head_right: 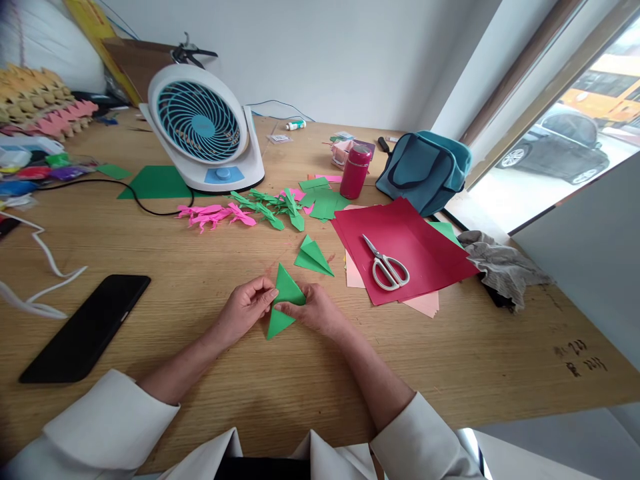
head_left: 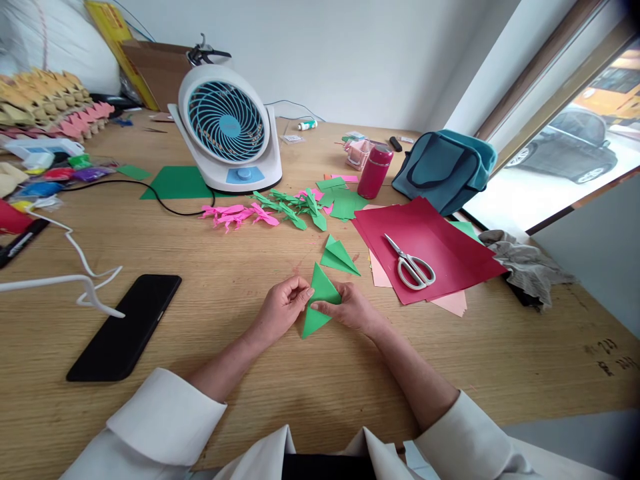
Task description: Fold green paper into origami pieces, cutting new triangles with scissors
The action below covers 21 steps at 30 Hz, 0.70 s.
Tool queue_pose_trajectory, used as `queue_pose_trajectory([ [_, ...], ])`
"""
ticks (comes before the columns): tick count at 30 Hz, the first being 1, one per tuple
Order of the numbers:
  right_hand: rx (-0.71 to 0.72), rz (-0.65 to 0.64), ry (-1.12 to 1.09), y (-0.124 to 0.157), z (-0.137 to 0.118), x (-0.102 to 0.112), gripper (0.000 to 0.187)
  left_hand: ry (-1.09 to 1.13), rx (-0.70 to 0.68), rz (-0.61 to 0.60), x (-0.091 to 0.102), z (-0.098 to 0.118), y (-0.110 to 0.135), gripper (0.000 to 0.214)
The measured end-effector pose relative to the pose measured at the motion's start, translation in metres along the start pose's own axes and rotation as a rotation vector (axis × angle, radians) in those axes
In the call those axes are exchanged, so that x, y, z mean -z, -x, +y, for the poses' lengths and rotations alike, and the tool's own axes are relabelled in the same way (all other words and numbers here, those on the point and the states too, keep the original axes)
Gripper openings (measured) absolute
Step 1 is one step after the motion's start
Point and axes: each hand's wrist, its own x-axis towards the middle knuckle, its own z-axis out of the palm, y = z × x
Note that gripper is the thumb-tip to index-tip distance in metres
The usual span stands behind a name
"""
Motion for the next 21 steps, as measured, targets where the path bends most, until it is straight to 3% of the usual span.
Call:
queue_pose_trajectory([
  [13,0.008,-0.005,-0.035,0.0015,-0.0021,0.0019,0.04,0.077,0.069,0.011,0.0003,-0.0033,-0.0005,0.031],
  [21,-0.05,0.132,-0.155,-0.0003,-0.0064,-0.0005,0.044,0.02,0.032,-0.039,-0.0004,-0.0012,-0.0008,0.032],
])
